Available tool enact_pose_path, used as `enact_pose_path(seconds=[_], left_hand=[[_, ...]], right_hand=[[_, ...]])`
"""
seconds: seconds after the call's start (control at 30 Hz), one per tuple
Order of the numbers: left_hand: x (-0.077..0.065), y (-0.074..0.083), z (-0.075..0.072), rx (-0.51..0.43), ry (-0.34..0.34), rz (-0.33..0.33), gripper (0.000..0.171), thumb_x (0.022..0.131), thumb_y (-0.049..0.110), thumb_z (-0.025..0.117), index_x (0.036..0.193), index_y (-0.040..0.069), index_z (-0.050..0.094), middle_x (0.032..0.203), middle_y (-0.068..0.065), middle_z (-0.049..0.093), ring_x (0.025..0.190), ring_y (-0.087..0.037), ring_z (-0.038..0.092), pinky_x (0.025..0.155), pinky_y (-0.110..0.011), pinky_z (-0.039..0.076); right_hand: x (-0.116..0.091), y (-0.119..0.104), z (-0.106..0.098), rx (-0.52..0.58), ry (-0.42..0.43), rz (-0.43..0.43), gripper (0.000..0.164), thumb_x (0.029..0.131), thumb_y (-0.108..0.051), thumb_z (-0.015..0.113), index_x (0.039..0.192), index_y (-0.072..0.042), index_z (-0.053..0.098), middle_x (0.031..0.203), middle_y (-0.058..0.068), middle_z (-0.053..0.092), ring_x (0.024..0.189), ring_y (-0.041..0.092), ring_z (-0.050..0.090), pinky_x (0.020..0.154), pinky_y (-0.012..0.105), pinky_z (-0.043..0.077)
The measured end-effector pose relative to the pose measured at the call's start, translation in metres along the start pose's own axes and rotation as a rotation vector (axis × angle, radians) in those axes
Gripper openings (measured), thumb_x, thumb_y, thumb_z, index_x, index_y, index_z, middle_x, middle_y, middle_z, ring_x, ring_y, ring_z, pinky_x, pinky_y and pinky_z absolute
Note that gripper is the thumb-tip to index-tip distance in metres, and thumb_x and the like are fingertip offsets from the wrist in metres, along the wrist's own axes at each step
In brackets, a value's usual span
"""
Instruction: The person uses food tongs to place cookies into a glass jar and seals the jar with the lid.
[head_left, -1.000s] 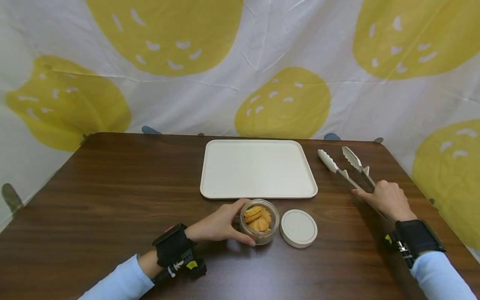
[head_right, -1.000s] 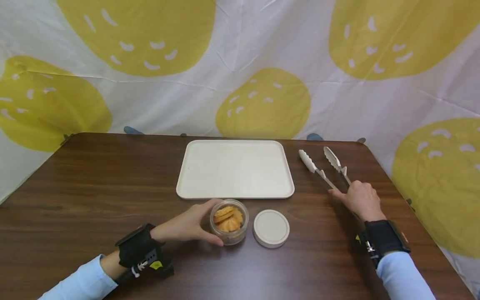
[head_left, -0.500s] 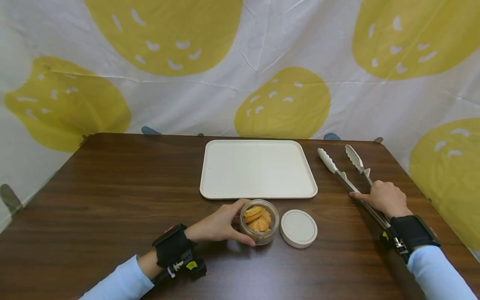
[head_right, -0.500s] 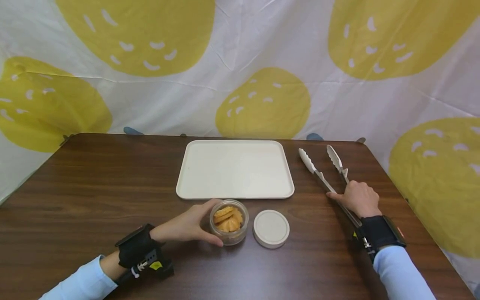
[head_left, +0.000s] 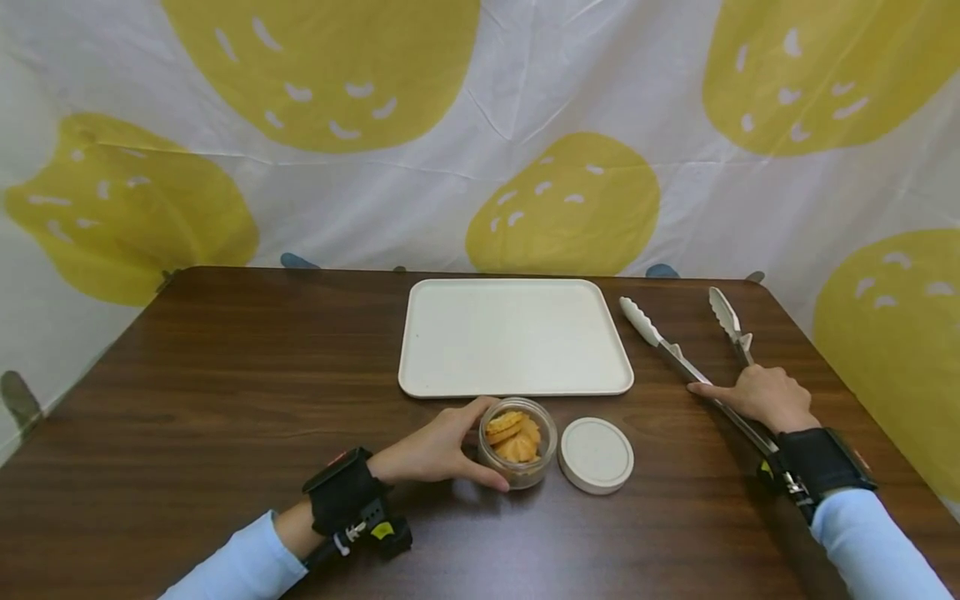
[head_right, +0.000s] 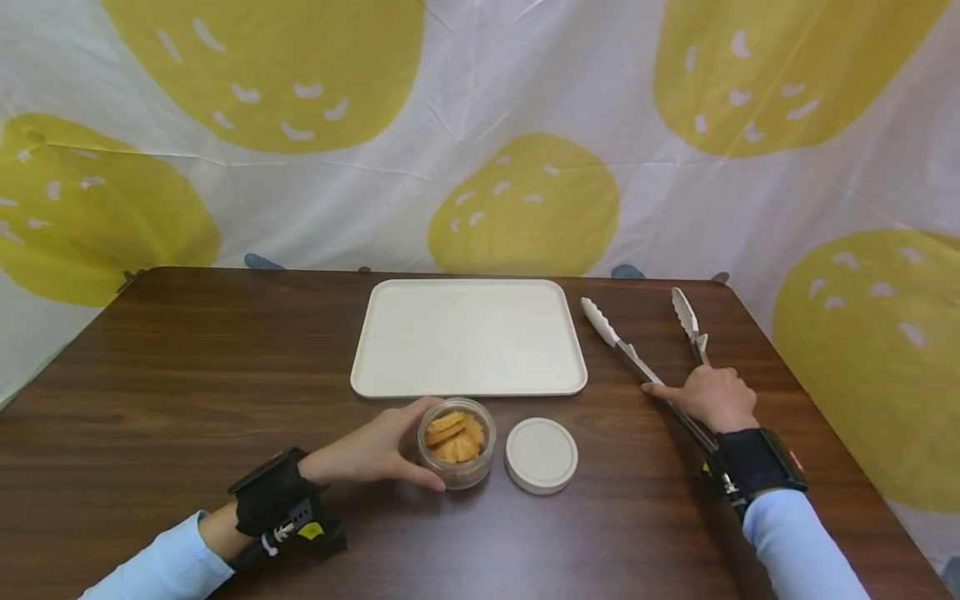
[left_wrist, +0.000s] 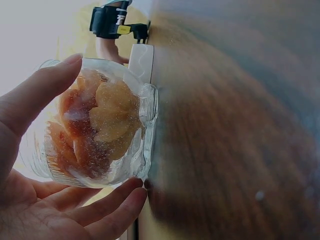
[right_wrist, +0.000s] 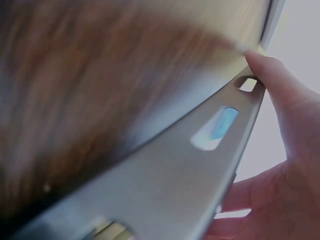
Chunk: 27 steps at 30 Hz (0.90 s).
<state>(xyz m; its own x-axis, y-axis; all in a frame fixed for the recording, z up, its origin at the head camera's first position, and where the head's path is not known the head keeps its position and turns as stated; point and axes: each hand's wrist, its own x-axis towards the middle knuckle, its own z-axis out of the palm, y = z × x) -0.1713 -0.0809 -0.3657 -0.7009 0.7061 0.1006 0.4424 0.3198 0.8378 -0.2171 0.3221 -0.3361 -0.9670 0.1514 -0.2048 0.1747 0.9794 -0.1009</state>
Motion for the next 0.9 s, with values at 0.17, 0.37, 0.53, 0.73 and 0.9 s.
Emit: enact_pose_path(seconds=[0.17,0.37,0.53,0.73,0.9], left_hand=[[0.0,0.0,0.0,-0.005,0.0,0.006,0.076,0.066,0.022,0.079,0.127,0.007,0.037,0.118,-0.004,0.052,0.108,-0.015,0.05,0.085,-0.023,0.043],[-0.001,0.001,0.0,-0.019,-0.001,-0.003,0.076,0.066,0.02,0.079,0.128,0.006,0.037,0.118,-0.005,0.051,0.109,-0.016,0.05,0.084,-0.022,0.044],[-0.001,0.001,0.0,-0.008,0.004,-0.006,0.076,0.066,0.021,0.079,0.128,0.007,0.037,0.118,-0.005,0.051,0.108,-0.015,0.05,0.084,-0.022,0.044],[-0.001,0.001,0.0,0.01,0.006,-0.008,0.076,0.066,0.022,0.079,0.128,0.008,0.037,0.118,-0.004,0.052,0.109,-0.015,0.05,0.086,-0.023,0.043],[0.0,0.001,0.0,0.04,0.009,-0.011,0.077,0.066,0.025,0.079,0.128,0.01,0.037,0.118,-0.002,0.052,0.109,-0.013,0.049,0.088,-0.026,0.041]], right_hand=[[-0.002,-0.004,0.0,-0.005,0.015,-0.005,0.102,0.063,-0.079,0.047,0.092,0.019,0.055,0.079,0.034,0.047,0.063,0.036,0.049,0.05,0.039,0.038],[-0.004,-0.007,0.0,0.005,0.022,-0.02,0.105,0.063,-0.078,0.05,0.093,0.022,0.053,0.08,0.036,0.045,0.066,0.038,0.048,0.05,0.04,0.038],[-0.005,-0.008,0.0,0.021,0.026,-0.028,0.107,0.062,-0.078,0.051,0.095,0.024,0.05,0.08,0.036,0.044,0.068,0.039,0.048,0.051,0.041,0.038],[-0.01,-0.013,0.004,0.049,0.245,-0.169,0.086,0.072,-0.06,0.06,0.09,0.023,0.049,0.08,0.037,0.04,0.075,0.05,0.041,0.053,0.049,0.037],[-0.021,-0.027,0.006,0.074,0.454,-0.351,0.059,0.075,-0.036,0.069,0.09,0.018,0.053,0.087,0.038,0.044,0.079,0.052,0.041,0.059,0.054,0.038]])
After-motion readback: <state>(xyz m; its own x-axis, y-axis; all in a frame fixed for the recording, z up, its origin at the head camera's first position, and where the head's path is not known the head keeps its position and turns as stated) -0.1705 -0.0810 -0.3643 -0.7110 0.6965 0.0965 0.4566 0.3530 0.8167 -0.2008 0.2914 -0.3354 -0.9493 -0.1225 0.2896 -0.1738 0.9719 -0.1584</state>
